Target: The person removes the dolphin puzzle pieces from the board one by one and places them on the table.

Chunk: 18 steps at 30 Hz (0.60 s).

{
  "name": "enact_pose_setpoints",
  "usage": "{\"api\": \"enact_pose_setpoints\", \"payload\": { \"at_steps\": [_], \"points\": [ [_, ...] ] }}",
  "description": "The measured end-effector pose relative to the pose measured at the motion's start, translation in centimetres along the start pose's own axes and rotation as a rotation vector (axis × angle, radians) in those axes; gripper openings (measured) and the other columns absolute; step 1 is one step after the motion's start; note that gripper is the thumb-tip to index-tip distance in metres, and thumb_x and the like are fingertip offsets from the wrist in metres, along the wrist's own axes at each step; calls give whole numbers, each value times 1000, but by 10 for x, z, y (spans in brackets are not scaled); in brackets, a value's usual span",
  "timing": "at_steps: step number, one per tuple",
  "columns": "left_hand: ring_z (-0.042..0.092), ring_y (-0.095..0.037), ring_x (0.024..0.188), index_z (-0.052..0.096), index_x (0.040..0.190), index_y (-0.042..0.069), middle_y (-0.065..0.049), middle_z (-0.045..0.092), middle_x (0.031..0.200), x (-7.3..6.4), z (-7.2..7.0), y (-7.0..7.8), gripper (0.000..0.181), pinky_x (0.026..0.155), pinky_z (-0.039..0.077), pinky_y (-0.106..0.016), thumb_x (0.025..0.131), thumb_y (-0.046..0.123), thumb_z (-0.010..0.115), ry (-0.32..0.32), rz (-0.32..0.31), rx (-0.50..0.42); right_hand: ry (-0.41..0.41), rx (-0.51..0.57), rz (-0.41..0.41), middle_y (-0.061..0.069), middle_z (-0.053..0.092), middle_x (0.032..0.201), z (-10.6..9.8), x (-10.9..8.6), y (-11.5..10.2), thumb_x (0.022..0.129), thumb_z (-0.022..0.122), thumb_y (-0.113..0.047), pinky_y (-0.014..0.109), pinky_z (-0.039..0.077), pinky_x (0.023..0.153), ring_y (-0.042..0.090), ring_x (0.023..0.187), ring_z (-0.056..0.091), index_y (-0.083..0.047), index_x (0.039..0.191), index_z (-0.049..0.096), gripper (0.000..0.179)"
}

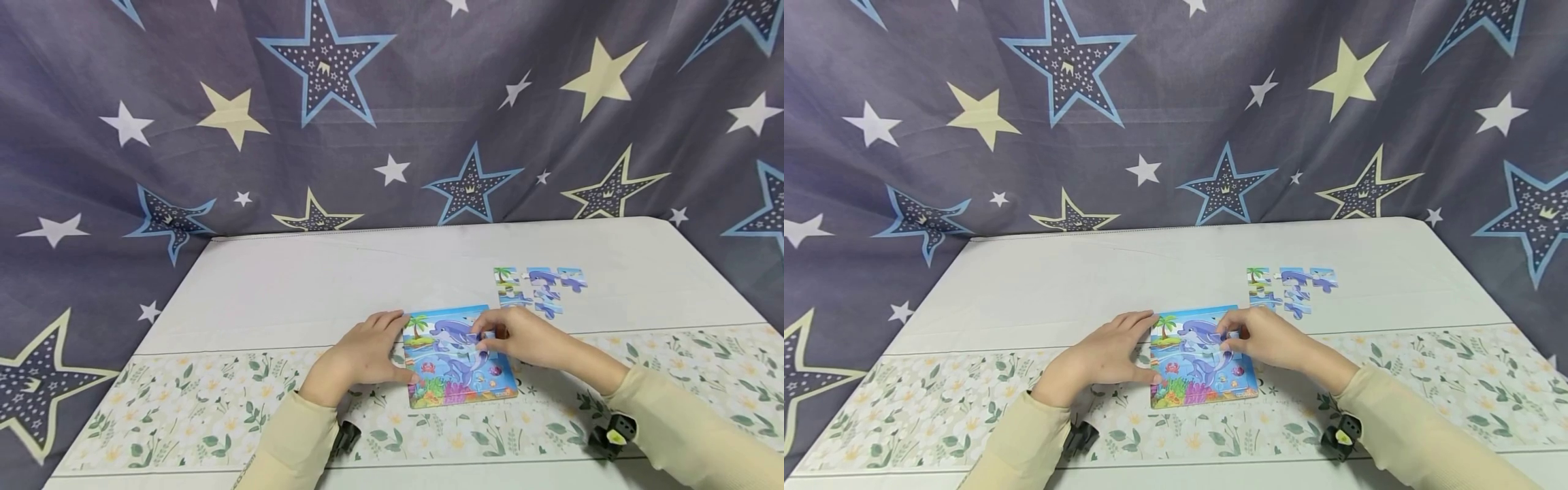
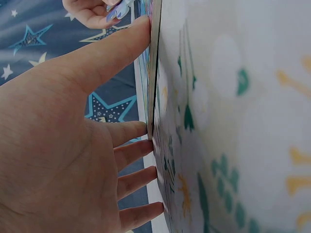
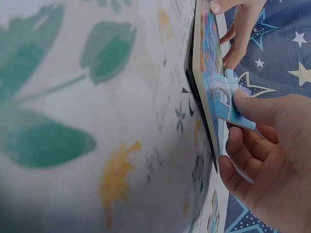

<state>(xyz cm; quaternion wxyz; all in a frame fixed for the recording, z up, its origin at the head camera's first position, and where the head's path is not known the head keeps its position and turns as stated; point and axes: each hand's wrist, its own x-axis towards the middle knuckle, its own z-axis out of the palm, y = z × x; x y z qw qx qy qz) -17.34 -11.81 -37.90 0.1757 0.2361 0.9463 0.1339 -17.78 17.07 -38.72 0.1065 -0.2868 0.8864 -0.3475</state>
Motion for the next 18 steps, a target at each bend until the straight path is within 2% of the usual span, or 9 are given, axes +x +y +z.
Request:
{"api": "enact_pose_setpoints", "payload": {
  "at_steps": [8,14,18],
  "points": [
    [23,-31,147,29,157,10,-8,25,161,0,1,0,99,117,25,-51,82,55,75,4,6,2,-19,25,-11,-7,66,87,0,-1,2,93,69,-12,24,38,52,7,57,40,-11,104,70,11],
    [22,-32,147,29,157,9,-10,25,161,0,0,1,99,117,25,-51,82,54,75,1,6,9,-14,30,-6,-5,70,91,-3,-3,1,94,69,-12,26,46,57,8,65,53,-11,104,70,10],
    [23,-31,147,30,156,9,-9,26,161,1,0,2,99,117,26,-51,81,54,76,6,4,7,-10,28,4,-5,71,91,-6,-4,2,94,69,-14,26,46,56,8,68,57,-11,104,69,10]
  ]
}}
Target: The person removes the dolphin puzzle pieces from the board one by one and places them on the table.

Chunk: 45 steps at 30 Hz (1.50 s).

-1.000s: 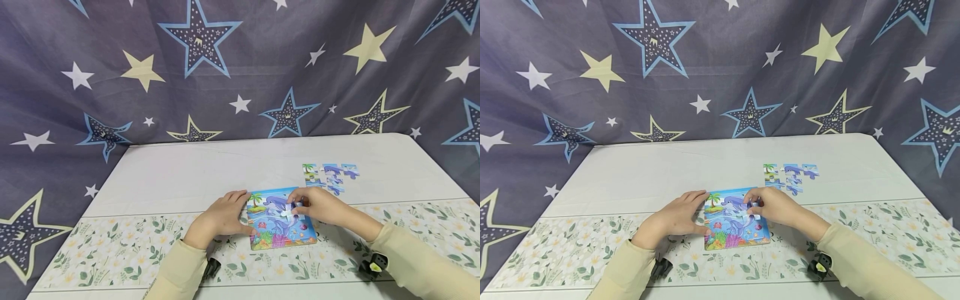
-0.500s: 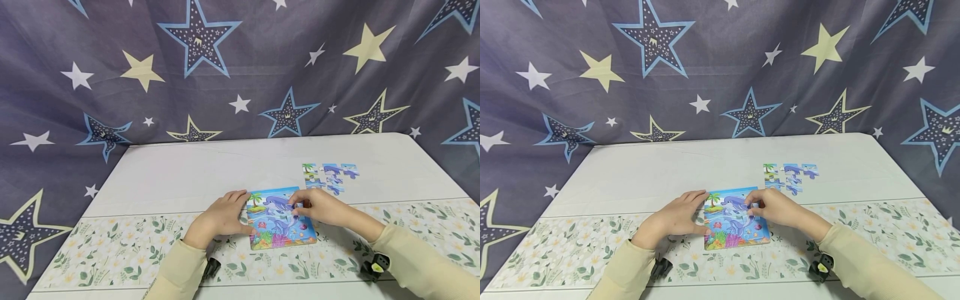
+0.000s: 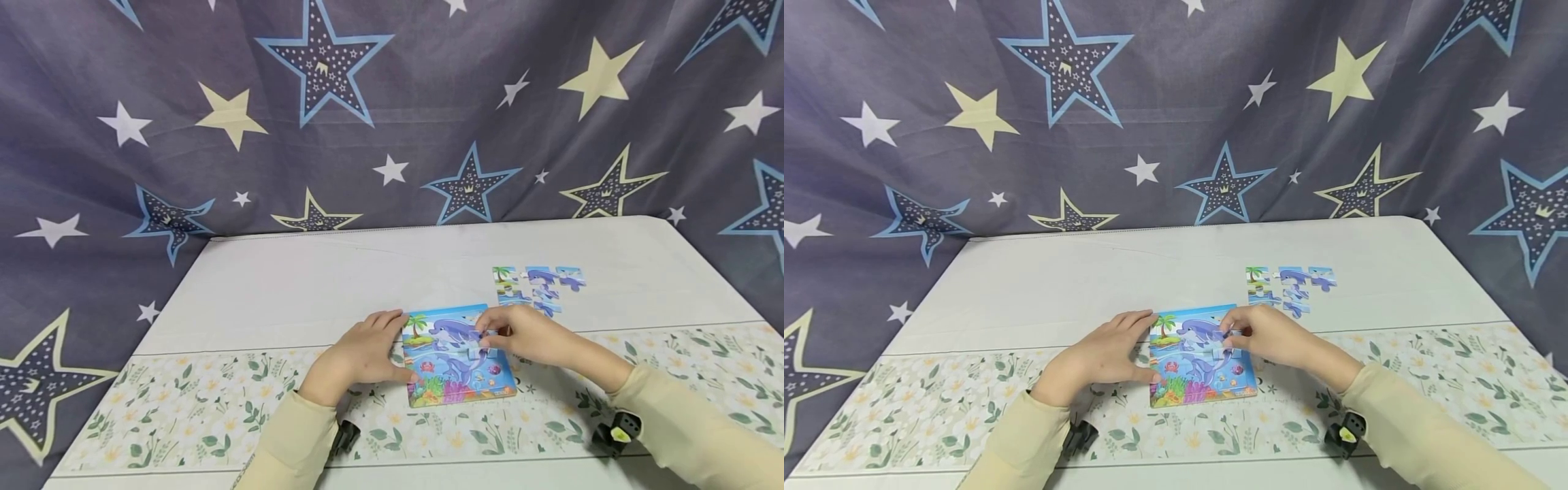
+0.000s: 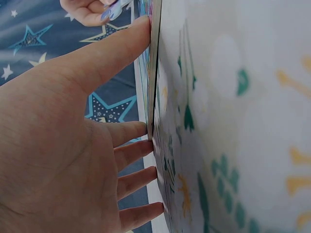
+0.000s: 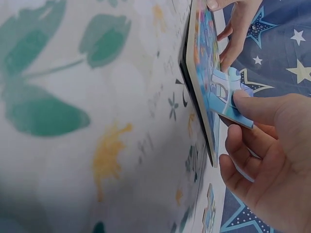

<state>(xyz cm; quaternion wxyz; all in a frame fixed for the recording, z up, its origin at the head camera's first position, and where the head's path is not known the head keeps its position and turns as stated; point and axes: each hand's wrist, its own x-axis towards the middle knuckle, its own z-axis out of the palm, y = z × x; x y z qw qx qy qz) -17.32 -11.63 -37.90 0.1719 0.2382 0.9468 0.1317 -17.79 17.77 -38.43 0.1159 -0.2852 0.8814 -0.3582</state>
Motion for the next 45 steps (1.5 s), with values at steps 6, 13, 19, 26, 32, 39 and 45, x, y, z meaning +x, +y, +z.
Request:
{"api": "enact_pose_setpoints", "payload": {
  "at_steps": [6,13,19,26,32,39,45],
  "points": [
    [23,-30,147,30,156,10,-8,26,161,-1,-1,0,99,117,26,-50,81,56,76,5,-2,0,18,-4,6,-4,72,92,-5,-3,2,95,68,-14,26,47,58,8,70,58,-10,105,68,11],
    [24,-30,147,30,156,10,-8,26,161,0,0,-1,99,117,26,-50,81,55,76,7,4,-1,50,2,3,-3,72,93,-10,-9,6,94,69,-13,26,47,59,9,71,58,-9,107,69,13],
    [24,-30,147,30,156,10,-8,26,161,0,-1,0,98,117,26,-50,81,55,76,4,3,7,66,-2,23,-3,71,93,-14,-14,7,94,68,-13,26,45,57,10,67,53,-8,108,68,15],
    [22,-31,148,27,157,10,-9,23,162,2,3,-3,100,117,25,-52,82,56,75,2,4,14,101,-29,42,-5,70,91,-18,-19,12,94,69,-13,25,44,56,9,64,49,-8,110,69,16],
    [21,-31,148,27,158,11,-8,22,162,2,2,-3,99,117,24,-52,83,55,74,-8,1,10,127,-37,40,-3,70,92,-21,-25,17,95,67,-12,25,42,54,9,62,47,-9,108,69,13],
    [21,-31,148,26,158,11,-8,22,162,1,2,-3,100,117,24,-51,82,56,74,-10,2,16,170,-61,70,-2,70,93,-27,-32,22,94,68,-10,25,45,56,10,63,48,-9,108,70,14],
    [20,-30,148,25,158,13,-7,21,163,2,5,-5,101,117,23,-52,82,59,73,-1,8,14,189,-86,82,0,69,93,-33,-39,27,94,68,-8,26,43,54,10,62,47,-7,109,70,15]
  ]
}}
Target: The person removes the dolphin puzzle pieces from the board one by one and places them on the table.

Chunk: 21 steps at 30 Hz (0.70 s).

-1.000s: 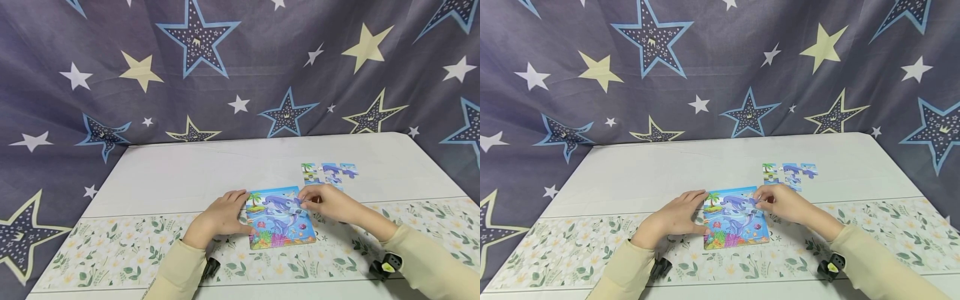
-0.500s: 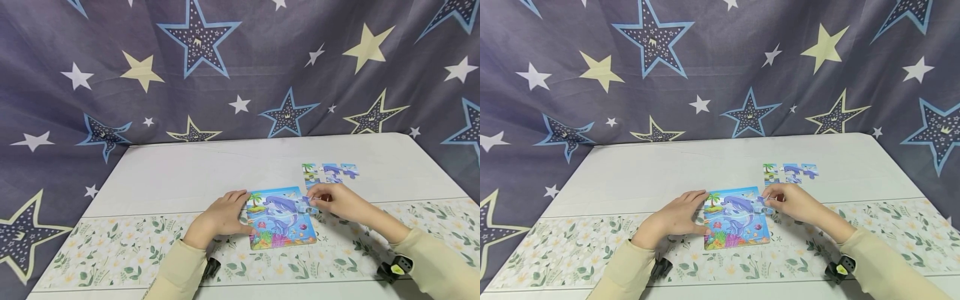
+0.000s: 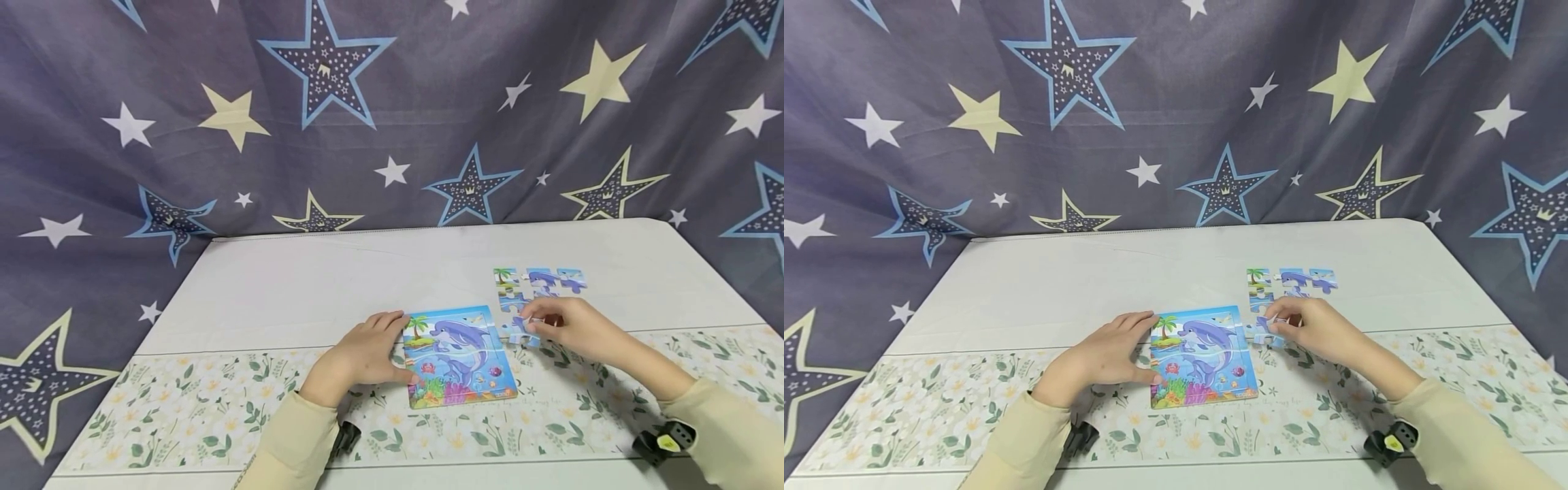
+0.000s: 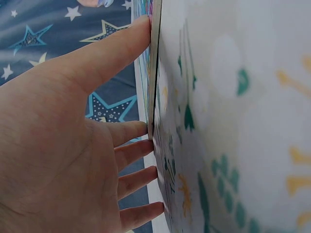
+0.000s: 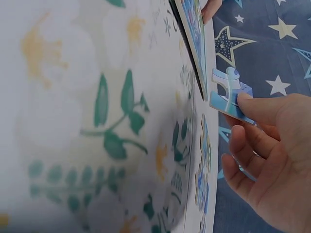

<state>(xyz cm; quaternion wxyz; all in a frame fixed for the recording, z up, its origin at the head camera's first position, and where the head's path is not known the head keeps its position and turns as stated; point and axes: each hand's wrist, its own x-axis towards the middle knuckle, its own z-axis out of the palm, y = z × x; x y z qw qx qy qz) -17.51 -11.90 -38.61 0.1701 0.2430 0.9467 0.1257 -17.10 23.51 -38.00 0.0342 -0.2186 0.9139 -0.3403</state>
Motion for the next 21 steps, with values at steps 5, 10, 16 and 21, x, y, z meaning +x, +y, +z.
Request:
{"api": "enact_pose_setpoints", "payload": {
  "at_steps": [5,10,16,21],
  "points": [
    [21,-31,148,27,158,10,-8,22,162,-2,-4,4,99,117,24,-52,83,56,74,-10,-4,1,23,-13,3,1,68,94,-7,-5,6,94,68,-9,25,45,56,9,65,48,-6,109,70,16],
    [22,-31,147,28,157,9,-9,23,162,-3,-7,6,98,117,25,-51,83,54,74,-12,-1,2,20,8,60,1,66,93,-15,-10,12,97,65,-12,26,44,54,11,64,48,-5,113,68,18],
    [22,-32,147,28,157,9,-9,24,162,-3,-7,6,98,117,25,-52,83,55,74,-11,-3,-3,31,-4,96,2,65,93,-25,-14,22,99,63,-13,26,44,54,12,65,49,-4,116,67,20],
    [22,-32,147,29,157,9,-9,24,162,-3,-8,7,98,117,25,-52,83,55,74,-11,-9,-8,52,-56,82,7,67,101,-32,-14,33,99,62,-11,27,43,55,12,67,50,-5,115,69,19]
  ]
}}
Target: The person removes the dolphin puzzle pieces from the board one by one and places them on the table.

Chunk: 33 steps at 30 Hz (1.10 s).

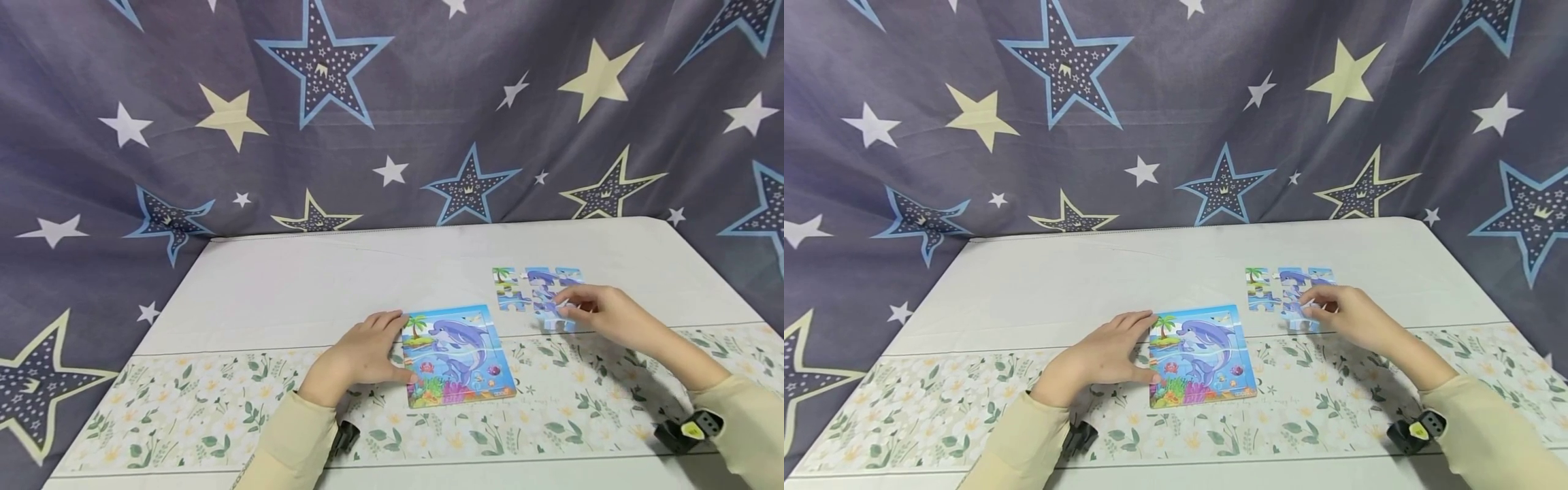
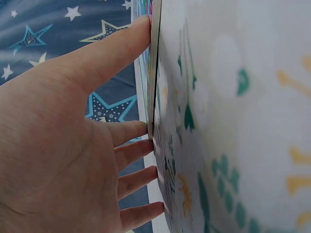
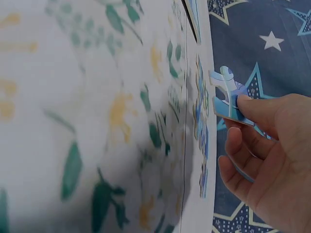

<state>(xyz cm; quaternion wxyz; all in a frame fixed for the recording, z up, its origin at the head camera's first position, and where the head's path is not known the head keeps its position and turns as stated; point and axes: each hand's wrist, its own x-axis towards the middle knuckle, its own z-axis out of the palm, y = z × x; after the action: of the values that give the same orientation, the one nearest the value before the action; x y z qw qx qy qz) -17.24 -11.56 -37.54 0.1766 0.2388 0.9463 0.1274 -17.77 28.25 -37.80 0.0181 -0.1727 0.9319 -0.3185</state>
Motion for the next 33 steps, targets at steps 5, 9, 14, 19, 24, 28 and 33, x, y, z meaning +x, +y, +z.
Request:
{"api": "enact_pose_setpoints", "payload": {
  "at_steps": [5,9,14,19,24,28,33],
  "points": [
    [23,-31,147,29,157,9,-9,25,161,0,1,-1,99,117,25,-51,82,56,75,6,0,-2,30,-54,-12,11,68,104,-8,3,11,98,62,-7,28,48,60,13,74,57,-5,113,70,17],
    [22,-31,147,29,157,9,-9,25,161,1,1,-1,100,117,25,-51,81,56,76,9,-2,-6,42,-84,-8,8,67,97,-13,6,18,98,63,-7,29,47,59,14,72,58,-5,112,70,17],
    [23,-31,147,29,157,9,-10,25,161,1,2,-1,100,117,25,-51,81,55,76,8,-2,3,33,-107,3,6,66,93,-19,10,26,98,62,-8,29,44,57,14,70,57,-4,112,70,16],
    [22,-31,147,29,157,9,-9,24,162,1,1,-1,100,117,25,-51,81,55,76,6,-4,-1,12,-122,27,4,64,88,-24,13,33,99,61,-10,28,38,53,13,65,51,-3,113,70,18],
    [22,-31,147,29,157,10,-8,24,162,1,1,-1,100,117,25,-51,81,55,76,5,-4,-9,-19,-114,56,5,65,90,-27,15,37,100,60,-13,29,40,54,14,66,51,-1,115,69,21],
    [22,-31,147,28,157,10,-9,23,162,0,1,-2,99,117,24,-52,83,55,75,0,2,-3,-33,-126,75,10,67,98,-27,18,41,99,61,-11,31,46,59,16,74,57,0,113,69,19],
    [21,-32,147,28,157,9,-10,23,162,0,1,-3,98,117,24,-52,83,54,74,-6,10,1,-51,-131,110,8,64,92,-26,20,47,99,61,-11,32,45,59,18,74,54,1,110,69,18]
  ]
}}
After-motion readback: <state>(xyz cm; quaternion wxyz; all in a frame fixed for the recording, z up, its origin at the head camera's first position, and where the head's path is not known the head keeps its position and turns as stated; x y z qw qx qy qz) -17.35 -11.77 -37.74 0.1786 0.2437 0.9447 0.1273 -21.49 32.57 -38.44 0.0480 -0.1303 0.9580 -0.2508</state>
